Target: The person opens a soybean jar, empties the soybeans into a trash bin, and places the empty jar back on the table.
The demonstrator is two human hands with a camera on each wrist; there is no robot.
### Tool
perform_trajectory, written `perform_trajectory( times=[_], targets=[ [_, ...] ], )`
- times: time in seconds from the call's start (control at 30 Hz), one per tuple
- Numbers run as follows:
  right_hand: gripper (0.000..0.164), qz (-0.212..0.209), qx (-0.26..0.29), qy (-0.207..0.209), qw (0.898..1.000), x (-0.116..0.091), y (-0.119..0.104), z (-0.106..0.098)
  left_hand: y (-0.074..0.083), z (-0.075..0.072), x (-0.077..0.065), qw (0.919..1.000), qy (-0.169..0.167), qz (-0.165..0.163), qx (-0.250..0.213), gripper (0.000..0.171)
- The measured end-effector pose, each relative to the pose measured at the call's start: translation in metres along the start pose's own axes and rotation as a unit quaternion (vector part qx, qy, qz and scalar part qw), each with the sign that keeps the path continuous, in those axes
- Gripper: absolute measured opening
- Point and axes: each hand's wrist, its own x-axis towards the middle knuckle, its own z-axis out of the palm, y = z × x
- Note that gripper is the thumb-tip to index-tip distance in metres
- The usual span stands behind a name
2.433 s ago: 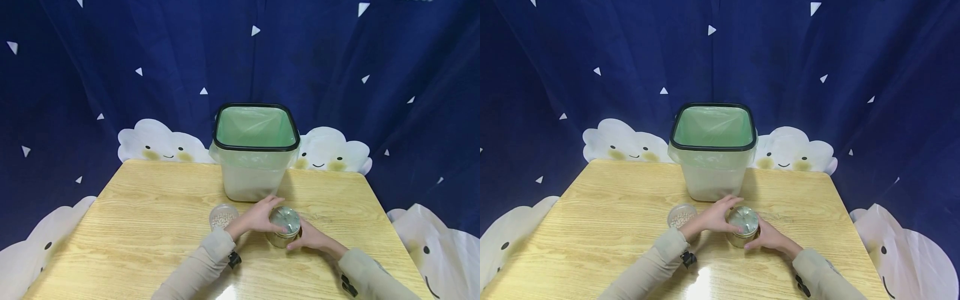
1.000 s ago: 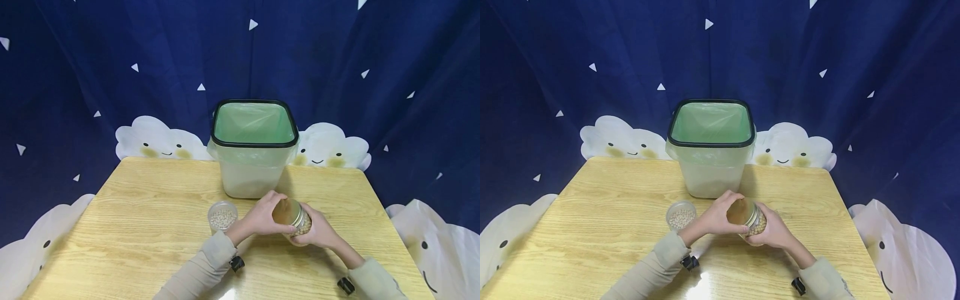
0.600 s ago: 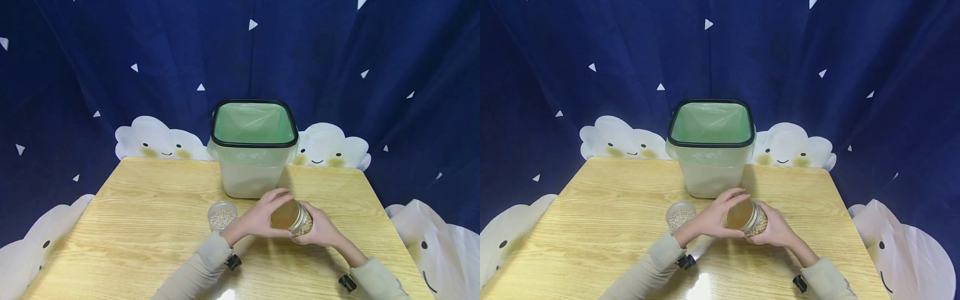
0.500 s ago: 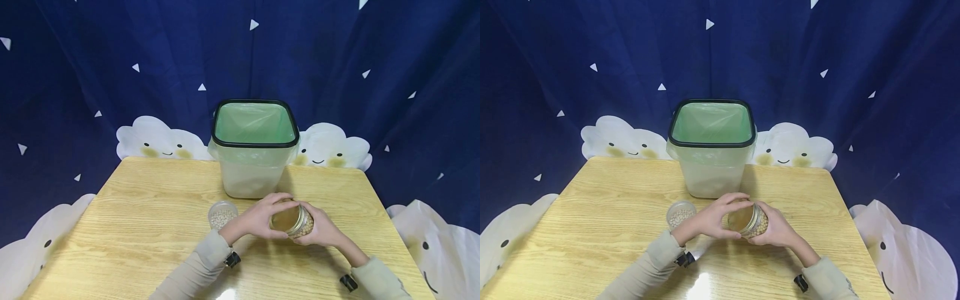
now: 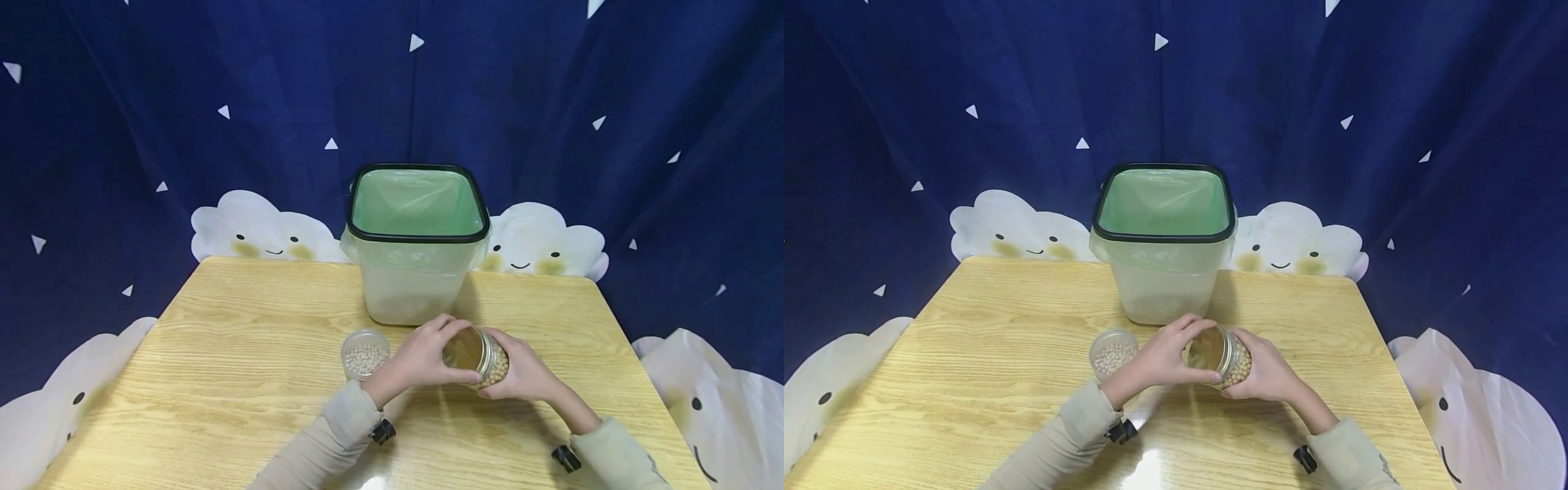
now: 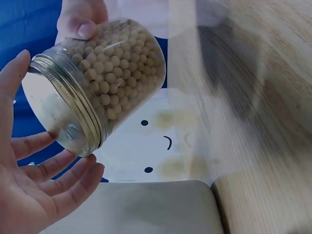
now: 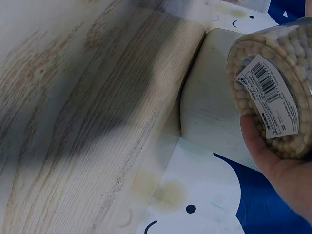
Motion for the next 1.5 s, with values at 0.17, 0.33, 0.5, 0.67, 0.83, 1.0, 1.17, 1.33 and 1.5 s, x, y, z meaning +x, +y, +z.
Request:
perform_trajectory(
  times=[0.17, 0.33, 0.5, 0.67, 0.83, 1.0, 1.17, 1.33, 1.5],
  targets=[
    [0.089, -0.010, 0.013, -0.005, 1.000, 0.001, 0.002, -0.001, -0.003, -0.003, 0.000, 0.9995, 0.000, 0.031, 0.008, 0.087],
    [0.088, -0.017, 0.028, -0.012, 0.999, 0.001, 0.004, -0.003, -0.010, -0.008, 0.001, 0.9910, -0.028, 0.128, -0.024, 0.083],
    [0.089, -0.021, 0.017, -0.014, 1.000, 0.002, 0.003, -0.004, -0.011, -0.008, 0.002, 0.9907, -0.034, 0.129, -0.027, 0.079],
    [0.091, -0.013, -0.006, -0.010, 1.000, 0.003, 0.001, -0.003, -0.006, -0.005, 0.000, 0.9978, -0.008, 0.065, 0.006, 0.078],
    [0.090, -0.011, -0.011, -0.010, 1.000, 0.004, 0.002, -0.002, -0.004, -0.004, -0.001, 0.9993, -0.013, 0.030, 0.016, 0.082],
    [0.091, -0.025, -0.006, 0.001, 1.000, 0.003, 0.003, -0.002, -0.007, -0.008, -0.002, 0.9957, -0.027, 0.085, 0.025, 0.088],
    [0.088, -0.027, 0.001, 0.000, 1.000, 0.002, 0.002, -0.002, -0.009, -0.009, -0.001, 0.9895, -0.056, 0.133, 0.013, 0.085],
    [0.090, -0.024, 0.001, -0.003, 1.000, 0.000, -0.001, -0.002, -0.010, -0.006, -0.002, 0.9911, -0.042, 0.126, 0.006, 0.084],
    [0.091, -0.026, -0.003, 0.001, 1.000, -0.001, -0.002, -0.001, -0.007, -0.002, -0.004, 0.9957, -0.002, 0.092, 0.013, 0.084]
  ],
)
